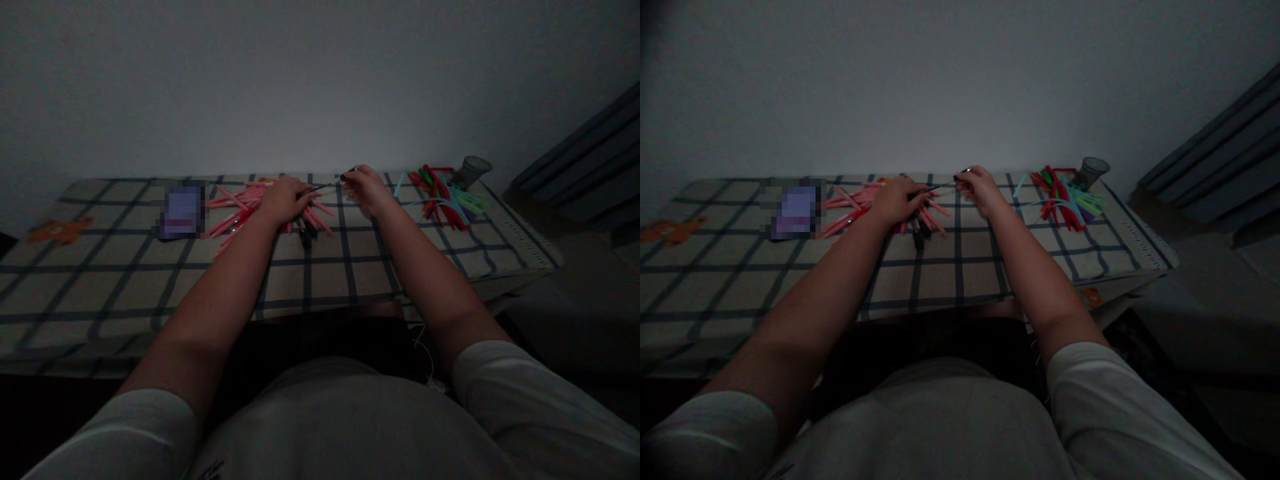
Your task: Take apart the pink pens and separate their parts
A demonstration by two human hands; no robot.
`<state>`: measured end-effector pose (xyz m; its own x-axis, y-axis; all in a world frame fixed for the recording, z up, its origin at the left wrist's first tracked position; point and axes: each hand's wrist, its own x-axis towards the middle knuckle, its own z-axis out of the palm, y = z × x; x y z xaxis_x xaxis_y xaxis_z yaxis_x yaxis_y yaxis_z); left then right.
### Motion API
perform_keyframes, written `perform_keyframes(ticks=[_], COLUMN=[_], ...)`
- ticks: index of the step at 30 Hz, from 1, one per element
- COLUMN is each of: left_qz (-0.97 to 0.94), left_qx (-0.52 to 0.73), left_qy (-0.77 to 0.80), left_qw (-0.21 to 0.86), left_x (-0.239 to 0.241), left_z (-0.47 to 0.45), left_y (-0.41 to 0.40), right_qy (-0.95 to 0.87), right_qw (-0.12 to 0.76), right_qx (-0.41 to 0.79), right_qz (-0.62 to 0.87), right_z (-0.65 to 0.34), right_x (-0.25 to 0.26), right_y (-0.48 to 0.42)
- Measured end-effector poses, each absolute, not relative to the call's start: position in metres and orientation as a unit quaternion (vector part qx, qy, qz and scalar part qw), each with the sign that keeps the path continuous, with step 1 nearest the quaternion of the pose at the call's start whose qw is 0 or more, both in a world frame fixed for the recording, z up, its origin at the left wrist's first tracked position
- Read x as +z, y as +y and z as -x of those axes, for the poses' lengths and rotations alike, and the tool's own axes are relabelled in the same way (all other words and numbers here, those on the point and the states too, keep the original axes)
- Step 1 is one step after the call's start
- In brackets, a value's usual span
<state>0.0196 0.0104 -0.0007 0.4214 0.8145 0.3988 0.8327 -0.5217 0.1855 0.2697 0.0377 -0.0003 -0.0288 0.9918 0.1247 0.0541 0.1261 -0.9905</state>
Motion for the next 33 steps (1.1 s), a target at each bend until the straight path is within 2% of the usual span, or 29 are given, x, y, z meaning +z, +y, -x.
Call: perform_keyframes(ticks=[22, 33], left_qz=[0.843, 0.846], left_qx=[-0.226, -0.223], left_qy=[-0.488, -0.484], left_qw=[0.021, 0.015], left_x=[-0.0006, -0.0005], left_z=[-0.0192, -0.0196], left_y=[0.0104, 0.0105], right_qy=[-0.57, -0.528], right_qw=[0.5, 0.517], right_qx=[0.44, 0.513], right_qz=[0.481, 0.437], right_z=[-0.2711, -0.265], right_x=[-0.0037, -0.0014], right_y=[0.0401, 0.0328])
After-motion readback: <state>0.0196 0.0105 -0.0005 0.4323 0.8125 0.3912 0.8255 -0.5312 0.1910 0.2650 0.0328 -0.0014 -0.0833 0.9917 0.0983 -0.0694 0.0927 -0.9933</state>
